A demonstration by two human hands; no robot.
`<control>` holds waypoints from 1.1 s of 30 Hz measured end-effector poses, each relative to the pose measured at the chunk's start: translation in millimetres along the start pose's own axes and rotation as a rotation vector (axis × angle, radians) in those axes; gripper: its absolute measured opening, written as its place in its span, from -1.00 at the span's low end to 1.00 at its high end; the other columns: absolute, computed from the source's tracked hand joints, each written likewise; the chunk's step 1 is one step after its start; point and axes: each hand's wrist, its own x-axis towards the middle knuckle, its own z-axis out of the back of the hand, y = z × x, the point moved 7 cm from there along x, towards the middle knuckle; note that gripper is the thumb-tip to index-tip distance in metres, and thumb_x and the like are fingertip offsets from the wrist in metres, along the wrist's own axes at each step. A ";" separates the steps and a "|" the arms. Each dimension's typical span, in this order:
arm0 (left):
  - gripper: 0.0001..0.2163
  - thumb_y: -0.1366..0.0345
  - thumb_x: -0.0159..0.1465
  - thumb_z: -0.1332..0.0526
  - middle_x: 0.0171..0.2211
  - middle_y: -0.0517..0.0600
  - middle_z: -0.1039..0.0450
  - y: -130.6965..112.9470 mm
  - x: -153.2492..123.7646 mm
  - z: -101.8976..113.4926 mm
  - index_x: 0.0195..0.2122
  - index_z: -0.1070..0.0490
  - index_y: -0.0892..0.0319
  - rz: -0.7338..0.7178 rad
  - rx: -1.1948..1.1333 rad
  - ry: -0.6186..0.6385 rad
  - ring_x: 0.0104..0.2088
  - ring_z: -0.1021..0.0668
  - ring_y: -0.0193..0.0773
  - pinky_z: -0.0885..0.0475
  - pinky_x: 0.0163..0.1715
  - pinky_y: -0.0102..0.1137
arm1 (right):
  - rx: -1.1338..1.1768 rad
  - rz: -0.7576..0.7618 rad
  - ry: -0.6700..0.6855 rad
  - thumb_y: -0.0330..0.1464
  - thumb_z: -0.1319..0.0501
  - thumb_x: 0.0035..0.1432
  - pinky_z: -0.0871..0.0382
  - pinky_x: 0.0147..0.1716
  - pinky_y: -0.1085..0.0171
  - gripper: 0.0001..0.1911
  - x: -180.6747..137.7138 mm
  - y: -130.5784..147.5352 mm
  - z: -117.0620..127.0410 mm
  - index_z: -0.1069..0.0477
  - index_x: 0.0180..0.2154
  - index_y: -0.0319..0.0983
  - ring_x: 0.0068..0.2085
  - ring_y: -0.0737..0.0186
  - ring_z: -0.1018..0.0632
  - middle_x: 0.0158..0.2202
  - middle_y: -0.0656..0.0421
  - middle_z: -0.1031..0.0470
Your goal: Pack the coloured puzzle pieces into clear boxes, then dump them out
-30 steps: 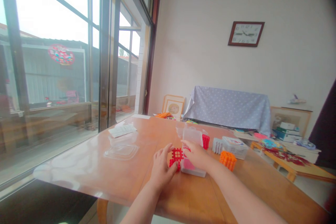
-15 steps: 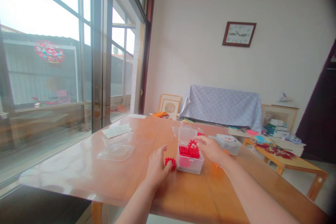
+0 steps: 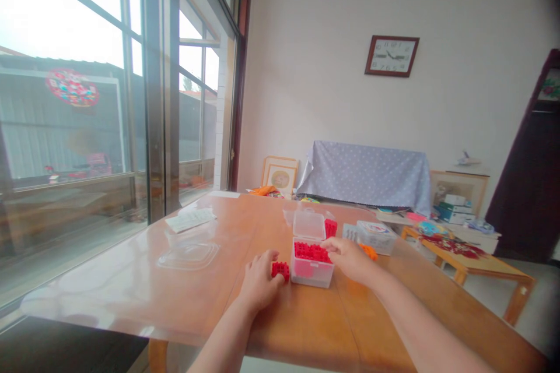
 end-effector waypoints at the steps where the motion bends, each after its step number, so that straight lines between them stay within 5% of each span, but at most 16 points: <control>1: -0.56 0.29 0.12 -0.17 0.11 0.03 -0.47 -0.6 -0.1 -0.4 0.07 -0.33 0.04 0.002 0.008 0.011 0.15 -0.42 -0.04 -0.18 0.14 -0.17 | -0.024 -0.001 0.004 -0.43 -0.14 0.03 -0.41 -0.05 0.16 -0.61 -0.3 0.2 -0.1 -0.58 -0.10 -0.20 -0.10 0.10 -0.59 -0.14 0.10 -0.63; 11: -0.49 0.25 0.10 -0.19 0.12 0.07 -0.47 -5.0 0.8 -4.2 0.13 -0.32 0.07 -0.019 0.147 0.064 0.15 -0.40 0.02 -0.18 0.11 -0.15 | -0.182 -0.001 0.112 -0.38 -0.15 0.10 -0.35 -0.13 0.25 -0.75 -5.1 11.7 -5.4 -0.62 -0.28 -0.15 -0.22 0.17 -0.56 -0.27 0.16 -0.62; 33: -0.55 0.27 0.15 -0.16 0.11 0.04 -0.48 0.0 1.7 -4.6 0.11 -0.32 0.05 -0.018 0.129 0.056 0.13 -0.43 -0.01 -0.18 0.12 -0.16 | -0.307 0.030 0.106 -0.29 -0.07 0.26 -0.30 0.07 0.13 -0.66 -8.7 22.9 -10.3 -0.50 -0.01 -0.16 0.07 0.07 -0.50 0.00 0.03 -0.55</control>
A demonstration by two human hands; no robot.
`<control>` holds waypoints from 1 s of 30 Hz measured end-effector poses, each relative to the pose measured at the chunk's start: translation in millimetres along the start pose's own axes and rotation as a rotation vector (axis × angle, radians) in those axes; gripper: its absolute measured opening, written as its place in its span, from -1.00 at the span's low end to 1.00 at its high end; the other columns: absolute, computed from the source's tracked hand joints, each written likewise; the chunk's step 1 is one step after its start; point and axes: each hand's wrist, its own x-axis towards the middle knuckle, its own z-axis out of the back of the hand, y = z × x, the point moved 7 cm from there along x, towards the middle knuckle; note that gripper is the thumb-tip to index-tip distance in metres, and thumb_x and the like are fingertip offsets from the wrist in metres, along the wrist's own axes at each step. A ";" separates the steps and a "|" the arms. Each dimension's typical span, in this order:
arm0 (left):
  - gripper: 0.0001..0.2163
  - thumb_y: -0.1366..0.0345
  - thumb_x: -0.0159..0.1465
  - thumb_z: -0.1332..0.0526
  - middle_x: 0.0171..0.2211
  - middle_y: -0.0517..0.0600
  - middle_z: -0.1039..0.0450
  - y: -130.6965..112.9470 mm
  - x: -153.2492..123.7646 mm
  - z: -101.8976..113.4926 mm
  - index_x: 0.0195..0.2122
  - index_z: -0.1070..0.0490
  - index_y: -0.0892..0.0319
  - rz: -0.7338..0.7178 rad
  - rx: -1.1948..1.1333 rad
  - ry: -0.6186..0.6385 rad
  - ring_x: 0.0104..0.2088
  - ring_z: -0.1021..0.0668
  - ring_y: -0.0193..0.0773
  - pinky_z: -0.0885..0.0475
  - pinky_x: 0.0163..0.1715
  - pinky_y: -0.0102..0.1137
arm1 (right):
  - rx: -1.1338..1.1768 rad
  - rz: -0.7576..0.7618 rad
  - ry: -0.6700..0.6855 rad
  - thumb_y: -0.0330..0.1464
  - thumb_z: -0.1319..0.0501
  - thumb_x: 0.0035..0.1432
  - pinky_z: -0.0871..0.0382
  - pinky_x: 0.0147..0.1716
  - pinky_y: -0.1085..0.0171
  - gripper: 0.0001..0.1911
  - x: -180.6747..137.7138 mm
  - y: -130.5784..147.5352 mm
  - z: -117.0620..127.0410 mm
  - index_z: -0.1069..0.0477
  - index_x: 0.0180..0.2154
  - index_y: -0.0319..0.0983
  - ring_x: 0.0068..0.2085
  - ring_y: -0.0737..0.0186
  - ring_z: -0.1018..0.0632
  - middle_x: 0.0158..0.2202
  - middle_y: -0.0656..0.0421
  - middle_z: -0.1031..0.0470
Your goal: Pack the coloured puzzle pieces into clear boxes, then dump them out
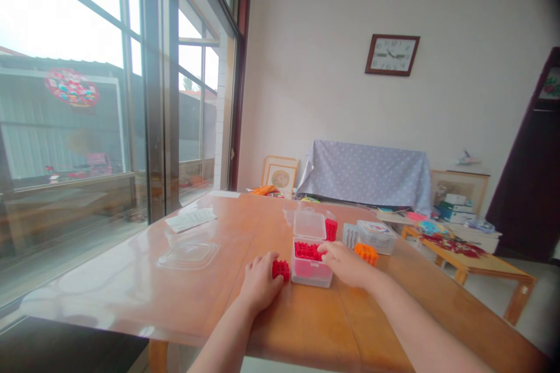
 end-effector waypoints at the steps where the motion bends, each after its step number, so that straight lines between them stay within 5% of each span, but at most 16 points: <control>1: -0.55 0.27 0.16 -0.16 0.12 0.04 -0.48 0.0 -0.1 -0.1 0.11 -0.32 0.06 0.002 -0.002 0.003 0.14 -0.43 -0.01 -0.18 0.12 -0.16 | -0.003 -0.005 0.000 -0.27 -0.06 0.27 -0.31 0.07 0.12 -0.65 -0.4 0.2 0.0 -0.49 0.00 -0.16 0.08 0.06 -0.50 0.01 0.03 -0.55; 15: -0.52 0.28 0.17 -0.15 0.15 0.05 -0.45 4.0 2.9 -2.1 0.15 -0.30 0.07 0.009 -0.003 -0.010 0.15 -0.42 -0.04 -0.18 0.13 -0.17 | -0.007 0.026 -0.022 -0.22 0.00 0.33 -0.26 0.15 0.07 -0.53 3.3 2.0 -2.3 -0.37 0.18 -0.19 0.17 0.03 -0.44 0.12 -0.03 -0.49; 22: -0.48 0.30 0.18 -0.15 0.22 0.08 -0.39 4.5 1.6 -1.3 0.21 -0.24 0.07 0.038 -0.039 -0.013 0.21 -0.39 -0.07 -0.17 0.20 -0.16 | 0.130 -0.025 -0.101 -0.17 -0.01 0.34 -0.36 0.02 0.11 -0.56 1.7 -13.5 -2.6 -0.39 0.13 -0.17 -0.02 0.08 -0.56 -0.04 0.03 -0.55; 26: -0.46 0.32 0.20 -0.16 0.23 0.09 -0.38 7.1 1.9 -0.2 0.24 -0.21 0.09 0.005 -0.092 -0.097 0.24 -0.38 -0.09 -0.17 0.24 -0.16 | 0.161 -0.065 -0.211 -0.10 -0.06 0.30 -0.38 0.01 0.11 -0.56 0.9 -15.2 7.2 -0.43 0.07 -0.16 -0.02 0.07 -0.56 -0.01 0.04 -0.54; 30: -0.46 0.30 0.27 -0.15 0.24 0.13 -0.35 -2.1 -2.9 11.1 0.29 -0.13 0.15 -0.129 -0.111 -0.245 0.25 -0.36 -0.11 -0.19 0.26 -0.18 | 0.123 -0.005 -0.297 -0.15 -0.07 0.30 -0.36 0.05 0.11 -0.61 4.2 16.5 21.6 -0.46 0.05 -0.13 0.01 0.06 -0.54 -0.01 0.04 -0.55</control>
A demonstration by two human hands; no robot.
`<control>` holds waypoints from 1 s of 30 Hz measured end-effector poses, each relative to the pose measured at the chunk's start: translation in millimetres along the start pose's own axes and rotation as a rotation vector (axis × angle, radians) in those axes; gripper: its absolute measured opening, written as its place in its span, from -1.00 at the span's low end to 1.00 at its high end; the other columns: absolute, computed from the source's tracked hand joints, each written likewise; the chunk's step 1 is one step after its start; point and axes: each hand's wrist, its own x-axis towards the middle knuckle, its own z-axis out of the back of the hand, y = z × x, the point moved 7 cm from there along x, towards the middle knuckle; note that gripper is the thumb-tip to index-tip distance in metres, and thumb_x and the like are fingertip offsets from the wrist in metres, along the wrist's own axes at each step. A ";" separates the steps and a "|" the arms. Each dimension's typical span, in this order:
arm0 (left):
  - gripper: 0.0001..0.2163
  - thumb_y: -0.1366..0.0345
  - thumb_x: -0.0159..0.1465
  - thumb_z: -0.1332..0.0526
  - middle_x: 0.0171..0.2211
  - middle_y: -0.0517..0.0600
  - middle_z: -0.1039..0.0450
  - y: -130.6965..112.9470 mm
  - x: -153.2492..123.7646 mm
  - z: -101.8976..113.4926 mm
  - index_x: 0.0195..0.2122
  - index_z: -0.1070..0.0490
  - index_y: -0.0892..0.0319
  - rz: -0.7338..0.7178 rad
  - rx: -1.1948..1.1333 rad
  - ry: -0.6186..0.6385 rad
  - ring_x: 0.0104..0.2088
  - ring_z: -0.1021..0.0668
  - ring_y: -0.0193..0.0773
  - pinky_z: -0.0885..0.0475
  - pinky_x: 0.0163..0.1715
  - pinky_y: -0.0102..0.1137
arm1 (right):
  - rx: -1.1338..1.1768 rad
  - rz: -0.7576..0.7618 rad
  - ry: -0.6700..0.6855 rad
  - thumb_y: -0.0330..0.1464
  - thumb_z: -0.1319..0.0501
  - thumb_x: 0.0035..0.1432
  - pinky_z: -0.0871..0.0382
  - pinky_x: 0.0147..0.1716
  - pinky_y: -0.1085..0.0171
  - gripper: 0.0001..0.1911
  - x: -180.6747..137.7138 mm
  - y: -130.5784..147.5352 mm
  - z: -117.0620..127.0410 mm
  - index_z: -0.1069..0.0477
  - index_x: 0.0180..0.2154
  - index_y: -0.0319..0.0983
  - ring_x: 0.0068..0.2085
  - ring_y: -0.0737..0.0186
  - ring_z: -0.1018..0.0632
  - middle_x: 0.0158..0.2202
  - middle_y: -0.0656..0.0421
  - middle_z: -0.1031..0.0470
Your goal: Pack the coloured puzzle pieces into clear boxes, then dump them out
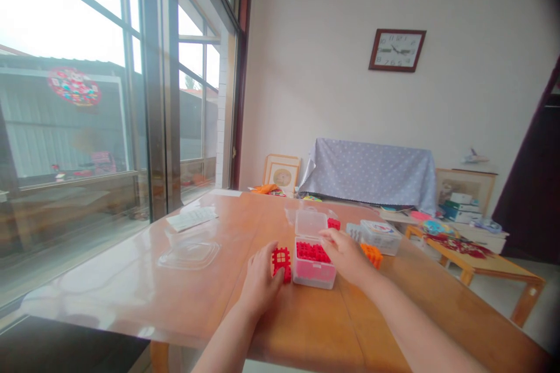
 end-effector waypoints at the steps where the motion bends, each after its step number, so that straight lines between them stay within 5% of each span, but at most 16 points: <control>1: -0.47 0.29 0.30 -0.14 0.24 0.14 -0.34 -5.1 -0.8 4.4 0.30 -0.12 0.15 -0.037 0.004 -0.035 0.25 -0.36 -0.12 -0.19 0.26 -0.19 | -0.001 0.029 0.004 -0.17 -0.07 0.30 -0.36 0.06 0.12 -0.61 2.1 12.2 -1.1 -0.46 0.07 -0.13 0.02 0.07 -0.54 0.00 0.05 -0.55; 7: -0.51 0.24 0.38 -0.09 0.26 0.11 -0.33 -37.6 -7.0 27.0 0.33 -0.12 0.11 -0.167 0.075 -0.116 0.27 -0.33 -0.09 -0.17 0.28 -0.16 | -0.049 0.199 0.180 -0.30 -0.09 0.30 -0.25 0.17 0.13 -0.58 11.6 76.7 -38.6 -0.40 0.16 -0.16 0.16 0.06 -0.45 0.15 0.03 -0.49; 11: -0.48 0.19 0.39 -0.07 0.29 0.11 -0.29 -44.7 -9.3 27.0 0.36 -0.09 0.10 -0.164 0.094 -0.062 0.30 -0.29 -0.07 -0.16 0.29 -0.15 | 0.045 0.158 0.305 -0.34 -0.08 0.28 -0.38 -0.07 0.25 -0.75 12.8 82.2 -58.0 -0.53 -0.17 -0.16 -0.12 0.17 -0.58 -0.16 0.13 -0.63; 15: -0.34 0.12 0.33 -0.14 0.35 0.18 -0.17 -38.3 -7.8 24.0 0.40 0.02 0.16 -0.125 0.099 -0.074 0.34 -0.23 0.00 -0.13 0.31 -0.11 | 0.195 0.086 0.234 -0.34 -0.09 0.23 -0.41 -0.18 0.27 -0.76 15.5 56.9 -37.7 -0.49 -0.15 -0.18 -0.20 0.22 -0.57 -0.22 0.19 -0.61; 22: -0.49 0.27 0.26 -0.14 0.16 0.18 -0.37 -17.1 -0.1 12.5 0.26 -0.18 0.14 -0.039 0.058 -0.066 0.20 -0.38 0.00 -0.24 0.21 -0.10 | 0.171 -0.031 0.123 -0.32 -0.13 0.17 -0.42 -0.12 0.19 -0.75 11.5 -11.8 8.1 -0.47 -0.13 -0.19 -0.17 0.16 -0.57 -0.17 0.14 -0.61; 30: -0.56 0.32 0.21 -0.13 0.09 0.08 -0.46 -1.5 2.2 3.0 0.15 -0.26 0.12 0.051 0.048 0.019 0.15 -0.42 -0.10 -0.24 0.15 -0.21 | 0.049 -0.055 0.157 -0.32 -0.14 0.16 -0.39 -0.12 0.21 -0.77 1.3 -32.4 -9.8 -0.49 -0.15 -0.17 -0.18 0.16 -0.56 -0.21 0.15 -0.59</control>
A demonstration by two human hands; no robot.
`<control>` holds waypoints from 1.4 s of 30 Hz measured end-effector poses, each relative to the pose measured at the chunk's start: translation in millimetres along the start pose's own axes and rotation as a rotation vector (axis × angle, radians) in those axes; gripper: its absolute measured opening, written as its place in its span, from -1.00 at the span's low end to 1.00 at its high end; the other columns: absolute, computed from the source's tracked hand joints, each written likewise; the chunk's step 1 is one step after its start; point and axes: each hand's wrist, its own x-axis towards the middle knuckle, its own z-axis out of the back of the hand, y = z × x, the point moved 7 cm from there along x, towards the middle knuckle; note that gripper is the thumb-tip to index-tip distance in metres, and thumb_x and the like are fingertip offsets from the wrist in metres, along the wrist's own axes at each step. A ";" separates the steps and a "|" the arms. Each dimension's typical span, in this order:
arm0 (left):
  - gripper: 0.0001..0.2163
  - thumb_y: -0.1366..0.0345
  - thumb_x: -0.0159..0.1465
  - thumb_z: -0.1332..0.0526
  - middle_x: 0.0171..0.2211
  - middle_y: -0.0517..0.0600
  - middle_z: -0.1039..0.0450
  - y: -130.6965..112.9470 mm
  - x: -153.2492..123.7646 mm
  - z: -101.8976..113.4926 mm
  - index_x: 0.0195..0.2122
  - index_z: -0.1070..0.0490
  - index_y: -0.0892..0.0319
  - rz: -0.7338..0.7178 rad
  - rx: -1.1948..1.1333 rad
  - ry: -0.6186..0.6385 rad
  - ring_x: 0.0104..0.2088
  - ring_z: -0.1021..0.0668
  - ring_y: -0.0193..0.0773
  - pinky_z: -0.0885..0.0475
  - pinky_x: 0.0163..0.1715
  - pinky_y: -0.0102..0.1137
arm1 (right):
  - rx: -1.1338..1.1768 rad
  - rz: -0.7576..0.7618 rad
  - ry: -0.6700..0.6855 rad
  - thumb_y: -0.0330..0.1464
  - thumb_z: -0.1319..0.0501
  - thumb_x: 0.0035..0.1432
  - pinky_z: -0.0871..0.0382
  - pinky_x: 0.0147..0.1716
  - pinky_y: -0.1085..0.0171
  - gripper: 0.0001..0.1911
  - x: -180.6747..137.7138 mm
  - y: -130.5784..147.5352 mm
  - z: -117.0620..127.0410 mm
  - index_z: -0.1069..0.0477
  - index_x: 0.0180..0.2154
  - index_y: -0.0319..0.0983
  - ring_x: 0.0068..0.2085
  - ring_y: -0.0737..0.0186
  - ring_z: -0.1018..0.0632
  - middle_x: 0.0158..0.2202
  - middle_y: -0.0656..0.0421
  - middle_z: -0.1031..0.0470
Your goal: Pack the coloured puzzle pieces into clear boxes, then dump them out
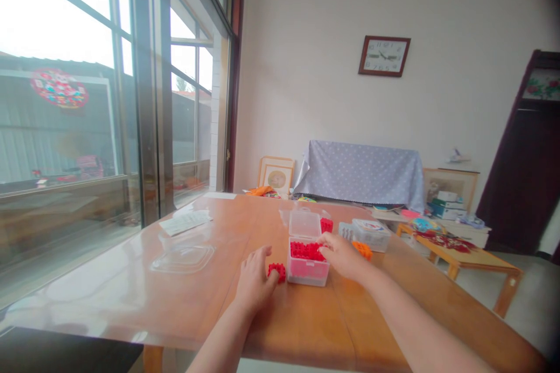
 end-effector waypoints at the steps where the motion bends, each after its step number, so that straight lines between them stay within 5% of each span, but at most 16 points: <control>1: -0.56 0.33 0.20 -0.13 0.09 0.07 -0.46 0.5 0.1 -0.2 0.14 -0.26 0.11 0.015 0.000 0.014 0.15 -0.43 -0.10 -0.24 0.14 -0.21 | -0.017 -0.006 -0.002 -0.33 -0.15 0.15 -0.39 -0.11 0.21 -0.76 0.3 -2.2 -2.0 -0.50 -0.15 -0.17 -0.17 0.16 -0.55 -0.19 0.15 -0.58; 11: -0.52 0.27 0.14 -0.18 0.12 0.04 -0.48 -5.7 -1.3 -6.8 0.13 -0.29 0.02 0.087 0.010 0.206 0.16 -0.42 -0.05 -0.20 0.14 -0.19 | -0.094 -0.016 0.047 -0.36 -0.12 0.16 -0.35 -0.10 0.25 -0.73 -3.9 -13.2 -8.6 -0.57 -0.18 -0.15 -0.16 0.17 -0.53 -0.22 0.16 -0.57; 28: -0.52 0.31 0.12 -0.16 0.08 0.09 -0.49 1.3 -0.9 -17.8 0.11 -0.32 0.06 0.059 0.113 0.266 0.12 -0.44 -0.01 -0.19 0.13 -0.17 | -0.195 0.037 0.074 -0.36 -0.08 0.20 -0.26 -0.03 0.23 -0.71 -9.0 3.8 -6.3 -0.60 -0.25 -0.08 -0.08 0.13 -0.49 -0.22 0.16 -0.55; 36: -0.46 0.35 0.11 -0.20 0.12 0.03 -0.48 3.7 -0.1 -10.7 0.16 -0.26 0.04 0.024 0.017 0.116 0.14 -0.44 -0.06 -0.17 0.18 -0.14 | -0.145 0.021 -0.151 -0.30 -0.09 0.24 -0.32 -0.12 0.24 -0.74 -9.8 20.4 10.2 -0.54 -0.19 -0.14 -0.18 0.18 -0.52 -0.24 0.14 -0.50; 42: -0.48 0.34 0.24 -0.17 0.15 0.10 -0.43 -23.6 -6.2 17.2 0.25 -0.18 0.09 -0.199 0.010 -0.159 0.16 -0.44 -0.07 -0.19 0.21 -0.10 | -0.146 0.237 -0.089 -0.36 -0.05 0.29 -0.26 0.11 0.18 -0.61 -5.2 84.7 -2.3 -0.45 0.09 -0.15 0.11 0.11 -0.45 0.06 0.09 -0.52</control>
